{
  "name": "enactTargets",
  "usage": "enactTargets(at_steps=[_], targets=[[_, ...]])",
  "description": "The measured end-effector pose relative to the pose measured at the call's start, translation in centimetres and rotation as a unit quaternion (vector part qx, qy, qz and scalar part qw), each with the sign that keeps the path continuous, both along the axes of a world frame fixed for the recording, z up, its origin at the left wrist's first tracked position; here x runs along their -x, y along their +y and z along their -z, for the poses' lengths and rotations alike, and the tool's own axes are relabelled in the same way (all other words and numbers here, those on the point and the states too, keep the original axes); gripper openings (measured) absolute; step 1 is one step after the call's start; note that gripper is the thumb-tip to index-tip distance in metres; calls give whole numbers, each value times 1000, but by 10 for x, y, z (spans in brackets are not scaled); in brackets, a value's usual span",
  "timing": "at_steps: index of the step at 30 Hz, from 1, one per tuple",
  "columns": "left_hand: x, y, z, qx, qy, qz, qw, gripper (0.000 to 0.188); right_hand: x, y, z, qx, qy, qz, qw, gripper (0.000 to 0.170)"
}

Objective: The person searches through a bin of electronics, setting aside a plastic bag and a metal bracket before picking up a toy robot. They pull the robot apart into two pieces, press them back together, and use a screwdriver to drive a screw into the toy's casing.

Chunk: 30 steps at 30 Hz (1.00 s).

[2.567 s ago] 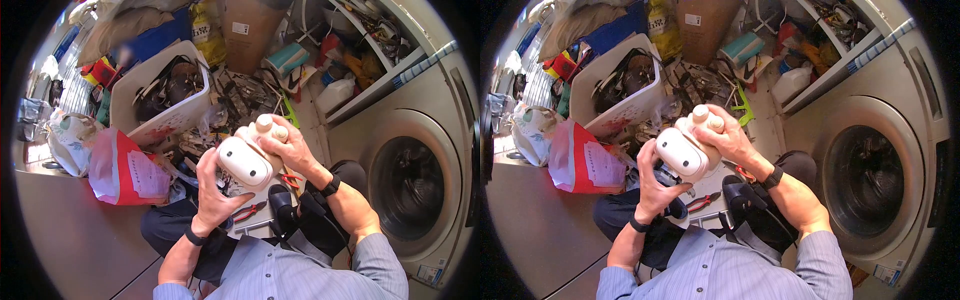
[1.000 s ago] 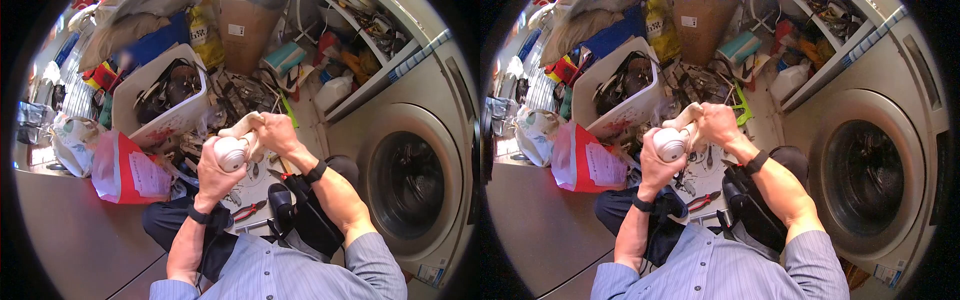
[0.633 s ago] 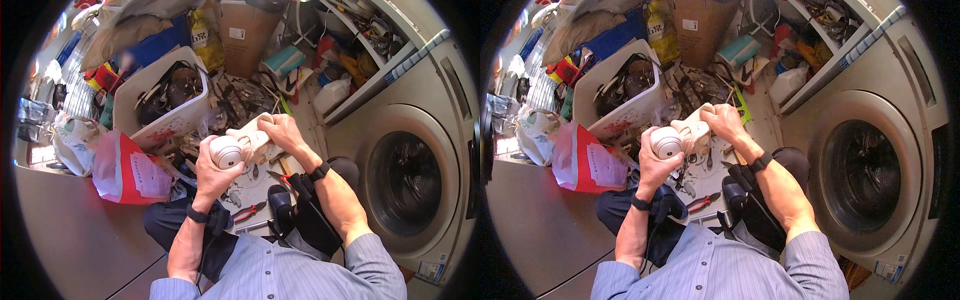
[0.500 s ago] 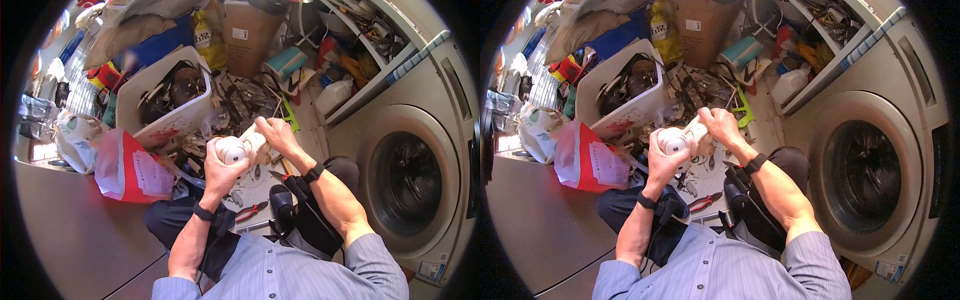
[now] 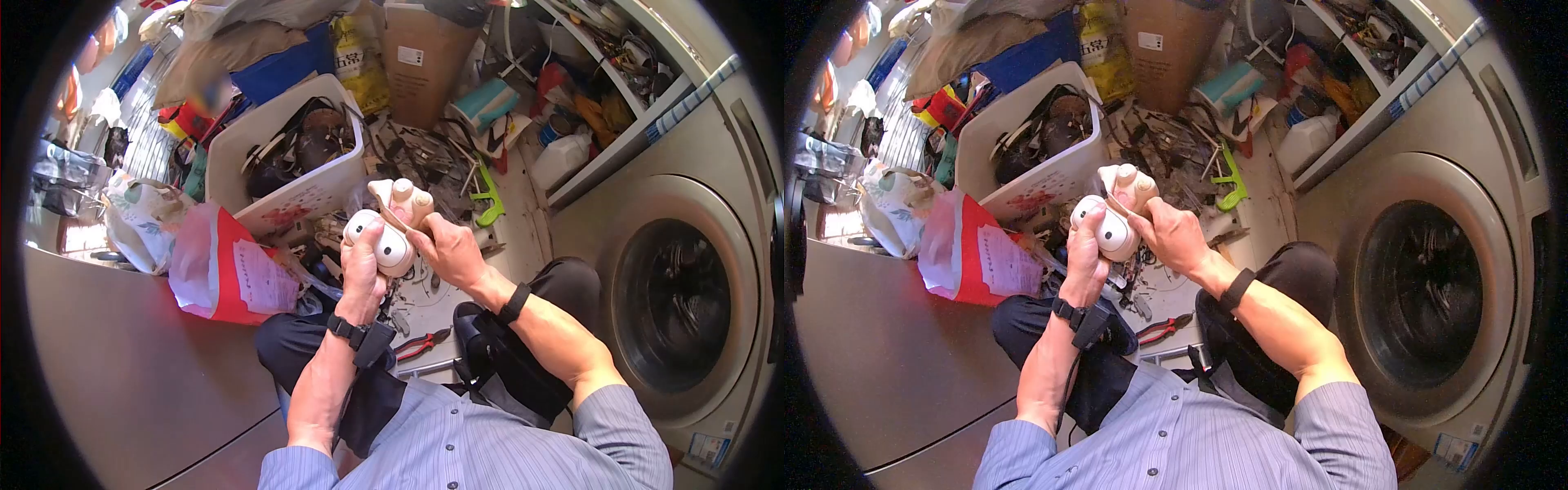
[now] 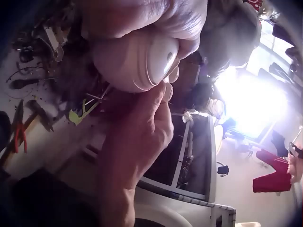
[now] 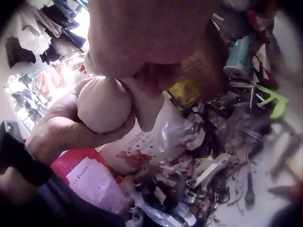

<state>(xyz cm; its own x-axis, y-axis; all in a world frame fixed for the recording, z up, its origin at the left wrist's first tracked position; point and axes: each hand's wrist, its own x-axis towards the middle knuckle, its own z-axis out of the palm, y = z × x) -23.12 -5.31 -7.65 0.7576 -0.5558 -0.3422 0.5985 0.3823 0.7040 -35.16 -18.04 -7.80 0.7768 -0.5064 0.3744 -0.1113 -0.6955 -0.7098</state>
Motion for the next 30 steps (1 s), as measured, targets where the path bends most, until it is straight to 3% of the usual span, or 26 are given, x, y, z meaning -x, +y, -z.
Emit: enactTargets(at_steps=[3, 4, 5, 7, 11, 13, 15, 16, 19, 25, 27, 28, 30], targets=[[-1, -2, 12, -22, -76, 15, 997, 25, 0, -5, 0, 71, 56, 15, 996, 38], [2, -3, 13, -41, -101, 10, 994, 42, 0, -8, -2, 122, 62, 10, 991, 39], [7, -4, 14, -40, -100, 10, 994, 42, -2, -10, -2, 123, 62, 11, 990, 39], [17, -9, 14, -110, -150, -26, 982, 62, -1, -12, 4, 205, 104, 1, 973, 34], [12, -7, 12, -137, -188, -2, 972, 71, 0, -15, 4, 222, 73, -41, 971, 22], [4, -3, 15, -155, -201, 2, 967, 70, 3, -17, 7, 234, 49, -64, 969, 20], [-14, 1, 21, -110, -155, 44, 981, 58, 7, -23, 6, 246, 24, -88, 965, 19], [-17, 4, 18, -82, -156, 65, 982, 39, 12, -25, 4, 250, 17, -89, 964, 20], [-17, 8, 5, -74, -115, 76, 988, 24, 18, -30, -1, 261, 24, -87, 961, 23], [-12, 1, 20, -54, -97, 62, 992, 17, 7, -26, 12, 264, 45, -60, 962, 19], [-10, -3, 22, -69, -87, 41, 993, 16, 4, -9, 17, 171, 79, 25, 982, 22], [-9, -4, 21, -65, -76, 19, 995, 15, 4, -6, 17, 116, 111, 18, 987, 35], [-6, -9, 18, -61, -67, 2, 996, 15, 2, -7, 15, 62, 155, 45, 985, 40]])
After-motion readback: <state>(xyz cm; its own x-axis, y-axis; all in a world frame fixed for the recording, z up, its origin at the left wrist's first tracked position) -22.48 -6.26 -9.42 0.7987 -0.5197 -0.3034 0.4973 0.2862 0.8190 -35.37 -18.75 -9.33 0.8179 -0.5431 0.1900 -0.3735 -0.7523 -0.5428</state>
